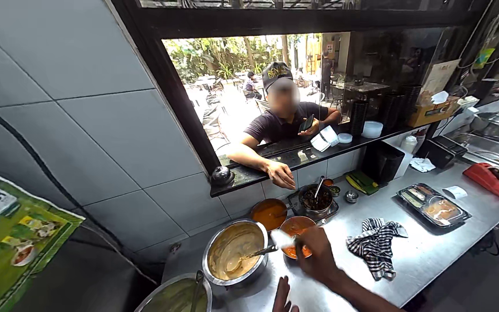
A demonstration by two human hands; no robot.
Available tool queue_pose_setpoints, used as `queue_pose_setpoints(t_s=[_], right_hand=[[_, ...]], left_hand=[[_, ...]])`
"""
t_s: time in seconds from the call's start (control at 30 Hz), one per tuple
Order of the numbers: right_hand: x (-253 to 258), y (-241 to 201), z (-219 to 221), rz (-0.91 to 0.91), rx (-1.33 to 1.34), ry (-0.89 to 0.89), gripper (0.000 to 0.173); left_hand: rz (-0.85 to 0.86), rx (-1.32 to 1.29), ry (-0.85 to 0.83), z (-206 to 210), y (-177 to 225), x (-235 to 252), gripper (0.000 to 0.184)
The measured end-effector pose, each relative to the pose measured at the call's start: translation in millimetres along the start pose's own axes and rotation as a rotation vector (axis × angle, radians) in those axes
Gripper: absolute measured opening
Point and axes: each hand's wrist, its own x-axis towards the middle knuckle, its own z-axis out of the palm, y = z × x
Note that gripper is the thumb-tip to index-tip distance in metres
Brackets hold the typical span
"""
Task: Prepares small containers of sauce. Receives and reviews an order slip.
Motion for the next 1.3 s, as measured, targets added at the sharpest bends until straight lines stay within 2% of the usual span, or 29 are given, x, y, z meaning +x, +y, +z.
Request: queue_pose_setpoints(t_s=[0.03, 0.1, 0.2, 0.27, 0.4, 0.47, 0.63, 0.73, 0.8, 0.93, 1.03, 1.13, 1.3], right_hand=[[-23, -16, -2, -0.077, 0.008, -0.069, 0.016], [-59, -40, -7, -0.177, 0.047, -0.218, 0.015], [-88, -50, -20, -0.128, 0.169, -0.326, 0.021], [-93, -48, -37, -0.109, 0.229, -0.28, 0.023], [-94, -36, -71, -0.068, 0.238, -0.095, 0.012], [-94, -25, -83, 0.008, 0.205, -0.039, 0.019], [-108, -11, -92, 0.199, 0.129, 0.058, 0.039], [-117, -15, -89, 0.277, 0.169, 0.109, 0.046], [-118, -18, -87, 0.331, 0.233, 0.142, 0.049], [-108, -23, -91, 0.438, 0.443, 0.201, 0.052], [-95, -26, -101, 0.496, 0.549, 0.171, 0.054], [-82, -32, -108, 0.511, 0.59, 0.146, 0.054], [-64, -40, -114, 0.546, 0.593, 0.093, 0.049]], left_hand=[[0.028, -0.109, 0.043, 8, -4, 11, 0.078], [0.014, -0.379, 0.226, 26, -11, 24, 0.041], [-0.151, -0.62, 0.344, 35, -2, 37, 0.041], [-0.194, -0.585, 0.369, 34, 10, 41, 0.032], [-0.066, -0.468, 0.276, 28, 38, 52, 0.023], [-0.015, -0.436, 0.252, 28, 53, 62, 0.02], [0.087, -0.468, 0.129, 22, 74, 84, 0.035], [0.146, -0.466, -0.115, 16, 78, 96, 0.066], [0.139, -0.481, -0.178, 18, 81, 99, 0.075], [0.038, -0.474, -0.098, 28, 81, 102, 0.074], [-0.024, -0.438, -0.107, 33, 82, 104, 0.069], [-0.071, -0.429, -0.154, 35, 86, 101, 0.062], [-0.09, -0.417, -0.197, 37, 85, 99, 0.069]])
